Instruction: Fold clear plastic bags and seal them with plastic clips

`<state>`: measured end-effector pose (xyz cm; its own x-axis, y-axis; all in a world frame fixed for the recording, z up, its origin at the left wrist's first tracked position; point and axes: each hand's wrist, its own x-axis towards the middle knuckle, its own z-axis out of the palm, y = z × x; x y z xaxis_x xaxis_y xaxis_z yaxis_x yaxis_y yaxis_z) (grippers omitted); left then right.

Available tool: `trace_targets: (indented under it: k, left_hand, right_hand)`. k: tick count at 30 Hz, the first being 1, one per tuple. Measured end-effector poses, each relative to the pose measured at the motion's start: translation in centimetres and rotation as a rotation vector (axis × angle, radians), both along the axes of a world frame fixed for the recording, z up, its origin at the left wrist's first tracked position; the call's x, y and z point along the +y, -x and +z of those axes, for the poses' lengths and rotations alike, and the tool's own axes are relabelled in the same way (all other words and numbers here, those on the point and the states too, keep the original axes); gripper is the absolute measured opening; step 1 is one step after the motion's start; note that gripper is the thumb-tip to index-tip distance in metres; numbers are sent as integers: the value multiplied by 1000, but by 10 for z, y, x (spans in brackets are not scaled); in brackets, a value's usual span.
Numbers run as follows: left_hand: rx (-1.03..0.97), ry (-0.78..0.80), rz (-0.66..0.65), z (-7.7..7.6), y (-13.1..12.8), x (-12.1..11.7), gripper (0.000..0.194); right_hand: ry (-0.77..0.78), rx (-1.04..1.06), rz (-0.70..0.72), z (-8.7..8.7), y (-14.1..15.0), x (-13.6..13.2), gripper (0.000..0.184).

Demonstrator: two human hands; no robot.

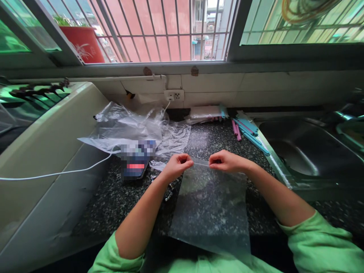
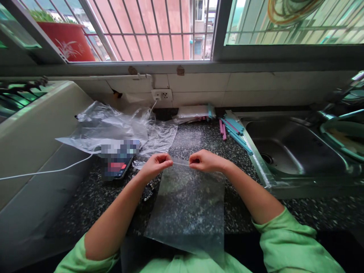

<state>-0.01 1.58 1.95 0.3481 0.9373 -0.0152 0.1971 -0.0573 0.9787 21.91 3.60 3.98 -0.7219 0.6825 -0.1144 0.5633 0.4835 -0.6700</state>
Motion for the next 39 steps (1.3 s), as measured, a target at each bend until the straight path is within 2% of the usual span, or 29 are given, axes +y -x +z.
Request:
trace_targets:
  k: [5, 11, 21, 25, 29, 39]
  left_hand:
    - [10, 49, -2, -4, -4, -1, 31]
    - [-48, 111, 55, -10, -10, -2, 29]
    - [-52, 73, 62, -8, -10, -4, 25]
    - [-46, 108, 42, -6, -11, -4, 26]
    - [-52, 146, 5, -5, -12, -5, 23]
    - [-61, 112, 48, -6, -16, -7, 16]
  right_hand:
    - [-28, -1, -27, -2, 3, -2, 17]
    - [-61, -11, -19, -4, 7, -4, 16]
    - [-51, -9, -21, -4, 7, -5, 16]
    - [-58, 3, -18, -4, 7, -5, 16]
    - [-93, -6, -17, -5, 9, -8, 16]
    - [-167, -6, -37, -9, 13, -11, 15]
